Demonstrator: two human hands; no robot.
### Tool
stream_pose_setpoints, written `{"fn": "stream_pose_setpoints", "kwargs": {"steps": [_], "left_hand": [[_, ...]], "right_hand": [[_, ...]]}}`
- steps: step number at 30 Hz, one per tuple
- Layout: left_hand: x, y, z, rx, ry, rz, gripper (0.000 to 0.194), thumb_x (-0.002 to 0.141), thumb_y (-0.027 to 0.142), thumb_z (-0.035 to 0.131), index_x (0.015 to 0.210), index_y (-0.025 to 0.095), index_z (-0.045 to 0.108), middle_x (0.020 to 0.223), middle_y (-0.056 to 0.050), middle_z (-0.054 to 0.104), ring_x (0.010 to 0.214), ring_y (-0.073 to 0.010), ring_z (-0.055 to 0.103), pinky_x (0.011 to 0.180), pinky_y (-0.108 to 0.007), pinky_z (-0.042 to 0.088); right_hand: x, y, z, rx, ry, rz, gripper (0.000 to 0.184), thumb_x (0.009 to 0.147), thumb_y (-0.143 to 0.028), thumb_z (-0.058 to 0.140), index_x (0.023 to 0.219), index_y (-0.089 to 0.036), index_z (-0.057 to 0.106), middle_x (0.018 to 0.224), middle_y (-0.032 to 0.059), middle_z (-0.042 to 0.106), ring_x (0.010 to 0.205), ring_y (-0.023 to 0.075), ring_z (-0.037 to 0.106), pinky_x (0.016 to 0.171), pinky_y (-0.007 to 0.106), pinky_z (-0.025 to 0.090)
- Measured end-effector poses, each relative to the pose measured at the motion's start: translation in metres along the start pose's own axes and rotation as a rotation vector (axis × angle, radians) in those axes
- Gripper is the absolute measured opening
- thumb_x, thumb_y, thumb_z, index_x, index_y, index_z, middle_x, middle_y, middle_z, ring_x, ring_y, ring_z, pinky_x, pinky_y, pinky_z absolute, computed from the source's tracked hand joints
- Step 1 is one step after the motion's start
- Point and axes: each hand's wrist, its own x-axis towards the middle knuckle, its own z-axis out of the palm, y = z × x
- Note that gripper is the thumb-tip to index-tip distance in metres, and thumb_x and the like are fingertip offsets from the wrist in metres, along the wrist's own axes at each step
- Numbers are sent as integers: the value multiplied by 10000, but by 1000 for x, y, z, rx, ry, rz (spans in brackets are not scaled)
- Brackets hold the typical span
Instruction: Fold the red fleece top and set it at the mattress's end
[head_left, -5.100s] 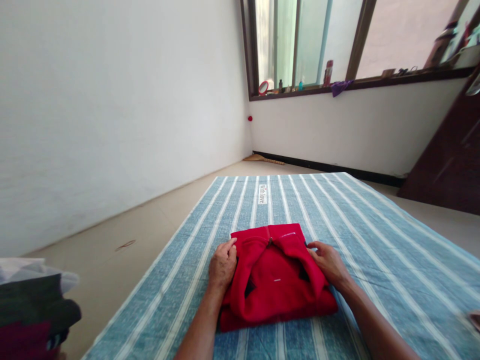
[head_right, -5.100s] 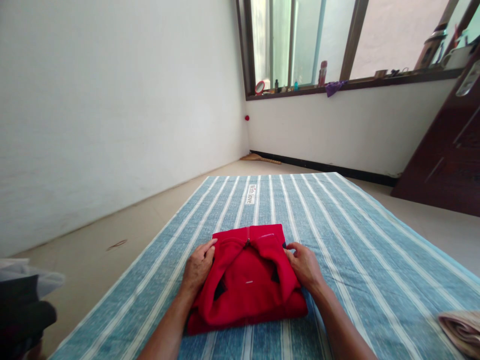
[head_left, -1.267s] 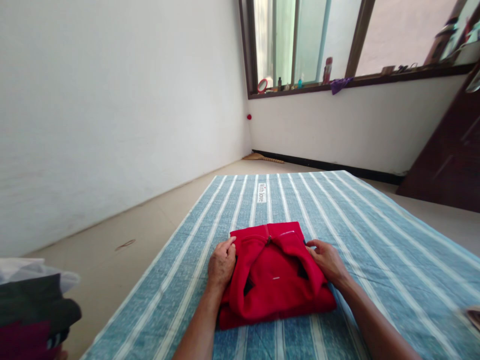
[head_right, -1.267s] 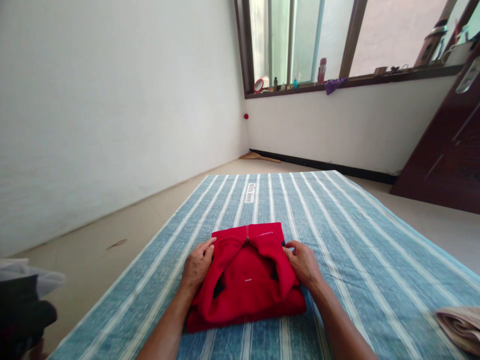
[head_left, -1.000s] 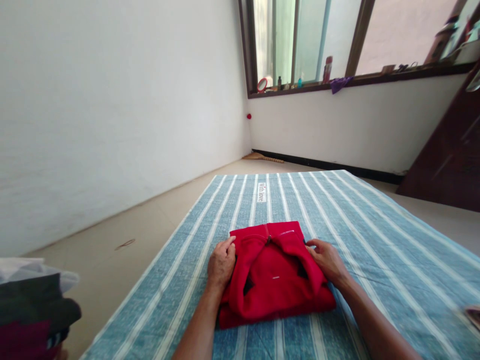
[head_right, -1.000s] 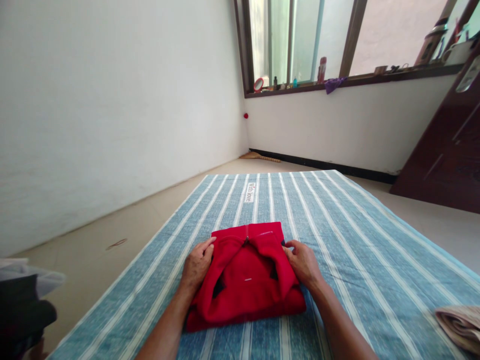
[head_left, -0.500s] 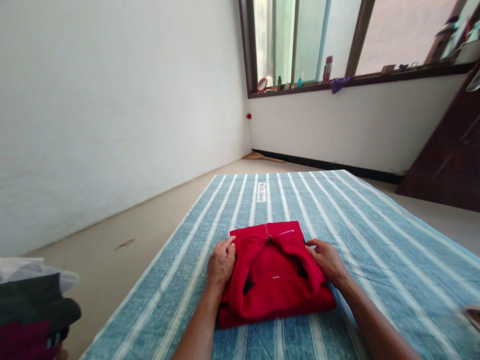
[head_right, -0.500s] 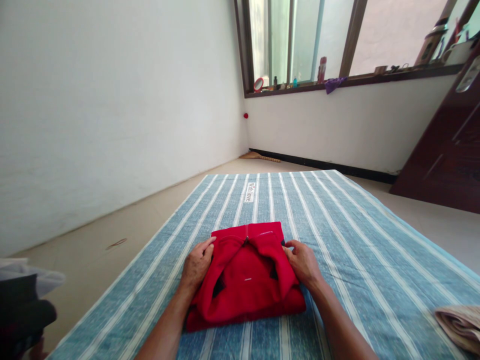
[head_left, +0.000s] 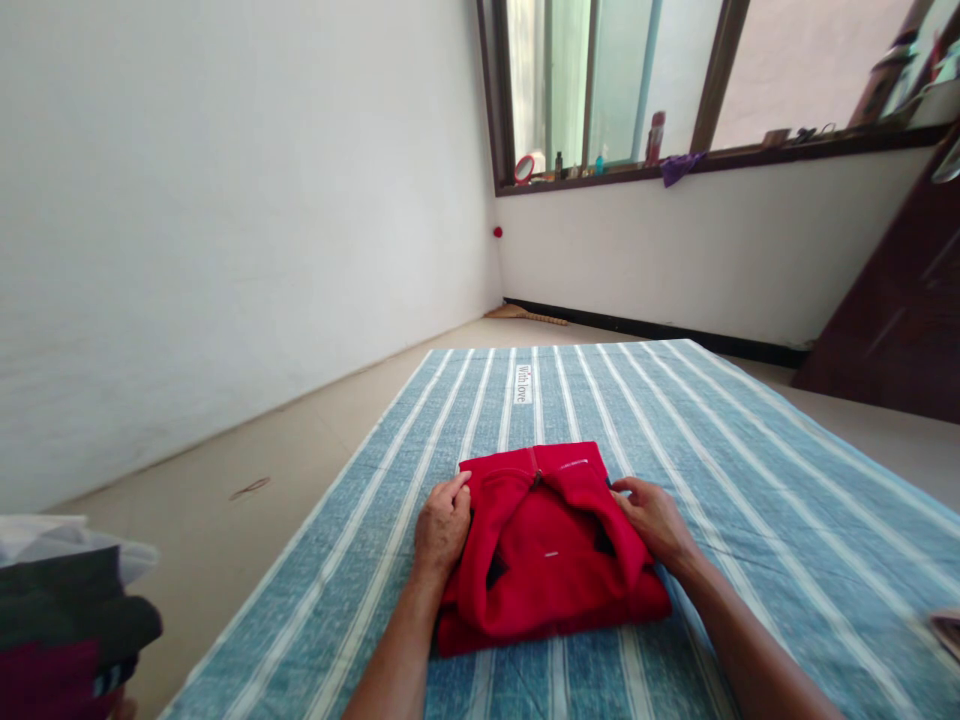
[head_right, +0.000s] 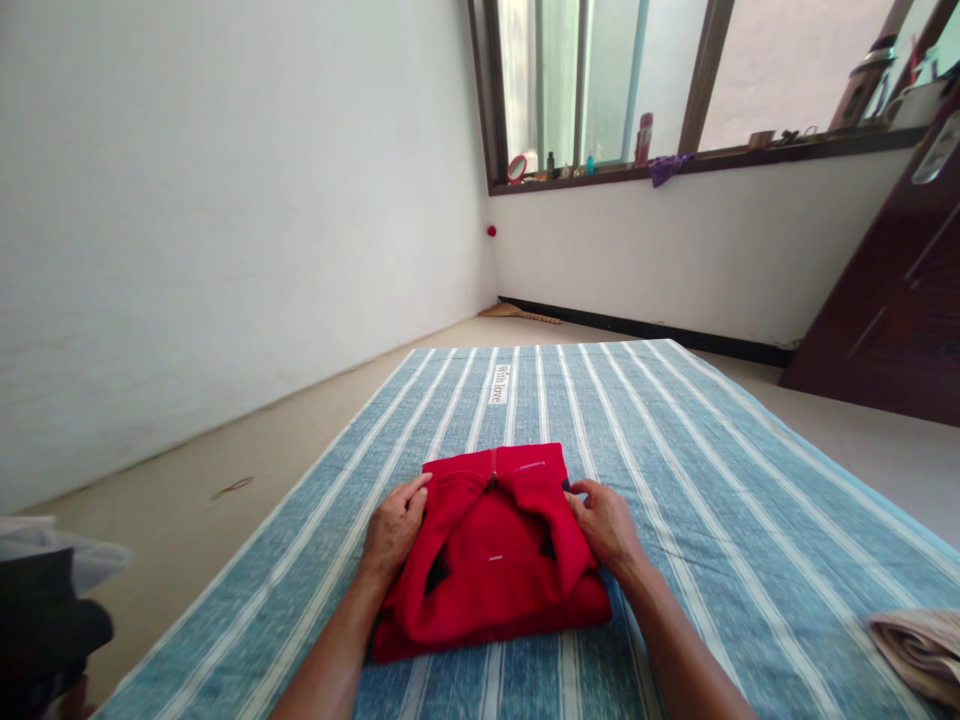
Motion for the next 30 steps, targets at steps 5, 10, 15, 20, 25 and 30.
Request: {"fn": "stream_pose_setpoints", "kwargs": {"steps": [5, 10, 15, 20, 25, 30], "left_hand": [[1, -1, 1, 4, 2, -3, 384, 835, 234, 397, 1064, 116, 681, 1109, -135, 680, 1046, -213, 627, 968, -350, 463], [1, -3, 2, 11, 15, 4, 368, 833, 231, 407, 1051, 136, 688, 1098, -122, 688, 1031, -212, 635, 953, -352, 475], [1, -4, 2, 4, 23, 20, 357, 831, 227, 414, 1044, 147, 690, 1088, -110, 694, 1024, -203, 637, 952, -344, 474], [0, -3, 1, 4, 23, 15, 358, 830, 232, 416, 1044, 149, 691, 1089, -110, 693, 1024, -206, 638, 949, -344, 476], [0, -3, 1, 0, 22, 9, 358, 832, 232, 414, 1047, 153, 689, 1094, -107, 692, 1029, -205, 635, 951, -343, 474], [1, -3, 1, 4, 24, 18, 350, 828, 234, 420, 1032, 162, 694, 1086, -101, 697, 1020, -202, 641, 946, -340, 478]], "right_hand": [[0, -1, -1, -1, 0, -1, 447, 745, -488, 457, 884, -136, 693, 570, 27, 556, 585, 182, 519, 548, 274, 328], [0, -2, -1, -1, -3, 3, 456, 742, -495, 451, 889, -135, 689, 582, 35, 572, 596, 188, 530, 557, 279, 336], [-1, -2, -1, 2, -14, 6, 476, 740, -503, 438, 906, -131, 684, 604, 44, 593, 610, 192, 549, 570, 280, 346], [-1, -3, -1, -6, 1, 3, 490, 725, -517, 440, 895, -130, 688, 582, 35, 564, 600, 191, 527, 565, 284, 333], [-1, -2, 0, -1, 5, 3, 504, 718, -533, 430, 884, -134, 689, 573, 31, 555, 592, 190, 521, 560, 284, 326], [0, -1, 0, 1, 14, -5, 500, 716, -532, 431, 874, -134, 690, 573, 33, 560, 588, 188, 515, 566, 286, 330]]}}
